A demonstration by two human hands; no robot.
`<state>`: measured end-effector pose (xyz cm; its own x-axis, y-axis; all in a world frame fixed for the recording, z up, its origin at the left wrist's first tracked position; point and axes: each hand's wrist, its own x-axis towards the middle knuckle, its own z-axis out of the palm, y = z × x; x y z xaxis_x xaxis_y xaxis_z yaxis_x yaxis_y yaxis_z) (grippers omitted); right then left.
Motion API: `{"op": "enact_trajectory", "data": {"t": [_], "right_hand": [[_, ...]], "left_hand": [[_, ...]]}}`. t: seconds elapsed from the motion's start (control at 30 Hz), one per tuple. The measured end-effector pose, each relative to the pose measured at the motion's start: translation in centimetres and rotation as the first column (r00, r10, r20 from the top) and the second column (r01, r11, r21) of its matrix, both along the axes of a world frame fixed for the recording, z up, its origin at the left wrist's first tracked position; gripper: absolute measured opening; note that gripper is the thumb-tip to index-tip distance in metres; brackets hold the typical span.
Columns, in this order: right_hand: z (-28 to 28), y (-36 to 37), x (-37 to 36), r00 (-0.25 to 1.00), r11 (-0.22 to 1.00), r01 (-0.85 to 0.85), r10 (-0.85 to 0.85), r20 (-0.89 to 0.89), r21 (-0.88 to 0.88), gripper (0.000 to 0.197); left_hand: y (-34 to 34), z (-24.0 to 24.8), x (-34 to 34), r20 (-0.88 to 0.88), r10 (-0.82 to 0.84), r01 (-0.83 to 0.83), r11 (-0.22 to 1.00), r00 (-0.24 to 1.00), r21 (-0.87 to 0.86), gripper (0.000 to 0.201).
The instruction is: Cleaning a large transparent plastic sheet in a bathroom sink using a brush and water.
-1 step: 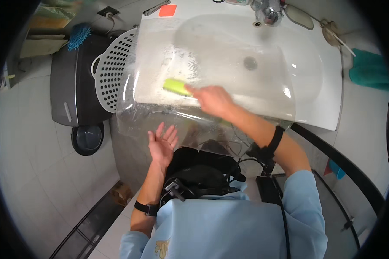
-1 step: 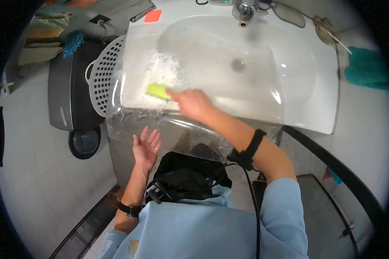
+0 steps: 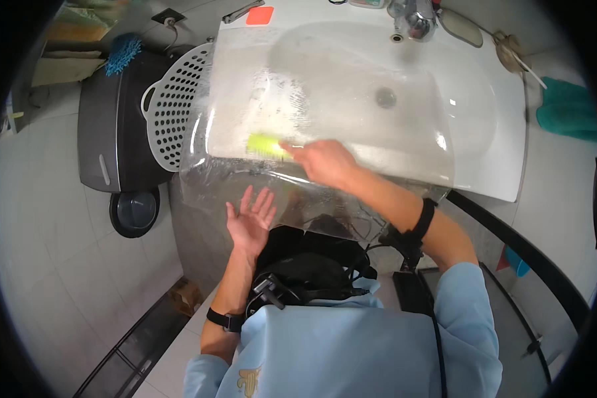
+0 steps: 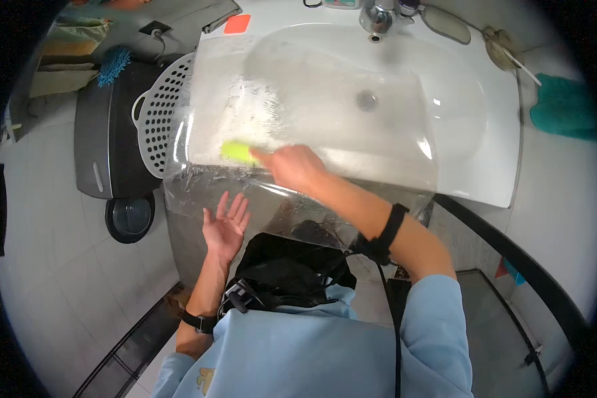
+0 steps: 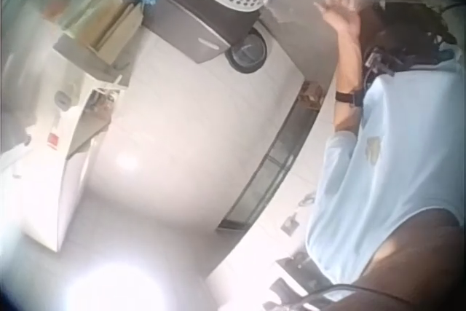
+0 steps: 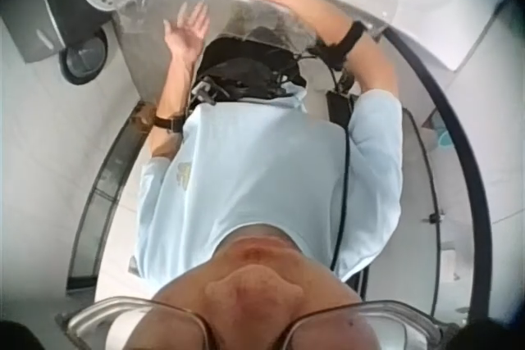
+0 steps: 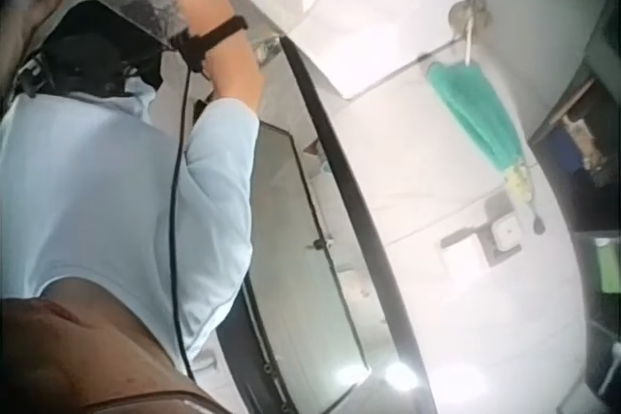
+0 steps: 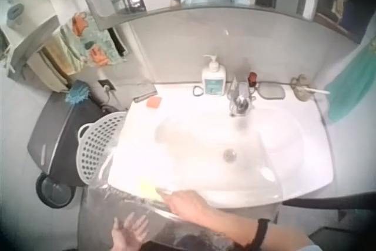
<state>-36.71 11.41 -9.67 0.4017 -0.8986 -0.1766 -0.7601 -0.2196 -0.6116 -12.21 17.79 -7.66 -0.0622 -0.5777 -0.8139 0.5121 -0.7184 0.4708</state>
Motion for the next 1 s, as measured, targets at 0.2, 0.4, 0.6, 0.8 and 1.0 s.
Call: {"op": "enact_trajectory", "data": {"t": [0.2, 0.4, 0.6, 0.8, 1.0], "right_hand": [[0.0, 4.3, -0.7, 0.985, 0.982, -0.167, 0.170, -0.032, 0.085, 0.048], [-0.5, 5.3, 2.6, 0.951, 0.990, -0.137, 0.124, 0.282, 0.025, 0.041], [1.4, 6.7, -5.8, 0.991, 0.983, -0.073, 0.091, -0.102, 0.169, 0.041], [0.6, 10.8, -8.6, 0.970, 0.994, 0.058, -0.033, -0.241, 0.096, 0.049], [-2.0, 4.3, 1.2, 0.995, 0.978, 0.097, -0.096, 0.014, -0.185, 0.052]], "left_hand": [[-1.2, 2.3, -1.7, -0.333, 0.247, -0.269, 0.963, 0.910, -0.019, 0.069], [-1.7, 0.5, -1.7, -0.387, 0.233, -0.233, 0.971, 0.892, 0.047, 0.066], [-2.1, 1.2, -1.0, -0.198, 0.331, -0.322, 0.944, 0.923, 0.076, 0.056], [-2.7, -0.8, -0.6, 0.140, 0.187, -0.200, 0.976, 0.972, 0.087, 0.042], [-2.0, -0.5, -0.7, 0.294, 0.016, -0.050, 0.993, 0.956, 0.110, 0.042]]}}
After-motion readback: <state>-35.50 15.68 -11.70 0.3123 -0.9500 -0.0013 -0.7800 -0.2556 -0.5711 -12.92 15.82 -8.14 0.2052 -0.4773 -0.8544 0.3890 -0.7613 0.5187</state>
